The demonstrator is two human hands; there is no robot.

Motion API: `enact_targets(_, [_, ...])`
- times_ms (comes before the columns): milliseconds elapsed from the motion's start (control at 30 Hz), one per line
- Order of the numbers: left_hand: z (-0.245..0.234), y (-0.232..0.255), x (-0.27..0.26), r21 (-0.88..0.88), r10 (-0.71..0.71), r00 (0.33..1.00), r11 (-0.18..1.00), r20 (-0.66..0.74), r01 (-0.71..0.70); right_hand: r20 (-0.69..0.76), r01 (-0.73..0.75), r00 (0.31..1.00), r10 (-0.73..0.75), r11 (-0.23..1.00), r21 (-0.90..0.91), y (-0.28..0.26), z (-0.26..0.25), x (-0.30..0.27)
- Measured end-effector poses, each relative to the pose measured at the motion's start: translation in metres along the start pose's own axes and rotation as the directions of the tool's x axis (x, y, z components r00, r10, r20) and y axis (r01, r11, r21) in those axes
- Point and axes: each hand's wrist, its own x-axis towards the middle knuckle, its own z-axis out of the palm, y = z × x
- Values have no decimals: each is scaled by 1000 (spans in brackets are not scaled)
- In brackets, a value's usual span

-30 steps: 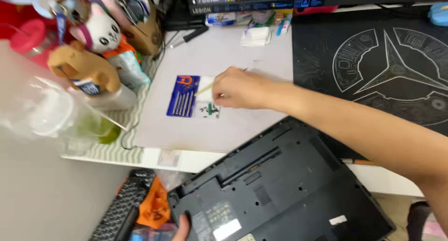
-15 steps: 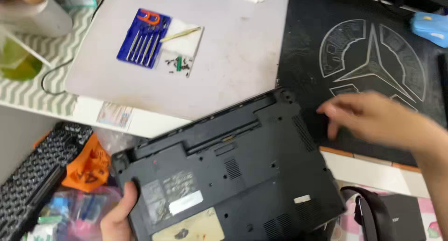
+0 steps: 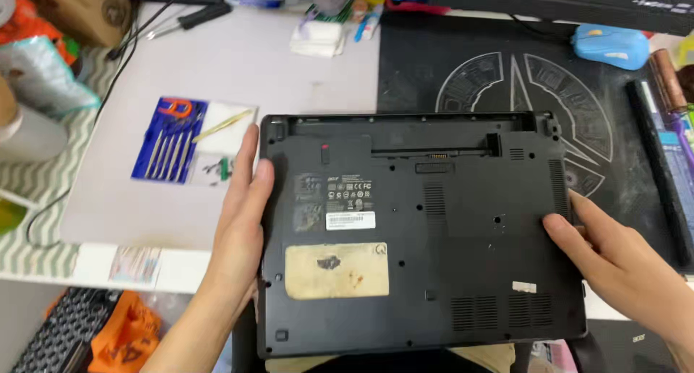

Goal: The person unscrews multiple small screws from the bottom casing of a laptop using a precision screwdriver, placing the screws onto a white surface, and then lifts and turns the laptop over.

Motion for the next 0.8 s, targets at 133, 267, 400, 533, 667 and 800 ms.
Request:
enact_targets(133, [17, -13, 33, 24, 133, 988, 991, 73, -135, 1, -33, 999, 33, 996, -80, 13, -6, 17])
enact_targets(267, [27, -31, 47, 48, 180, 984, 982, 14, -181, 37, -80, 995, 91, 968, -239, 20, -8, 35])
enact_targets(400, [24, -38, 49, -2, 237, 970, 971, -45, -238, -13, 83, 995, -102, 872, -483, 57, 6, 64])
enact_targets(533, [24, -41, 48, -35, 324, 946, 946, 14, -324, 60, 96, 995, -76, 842, -531, 43, -2, 65])
enact_targets(667, [16, -31, 36, 45, 373, 896, 927, -240, -373, -81, 198, 968, -238, 920, -337, 59, -5, 66])
enact_targets(800, [-23, -30, -17, 120, 419, 826, 906, -377, -405, -312, 380, 878, -363, 925, -9, 149, 6, 113])
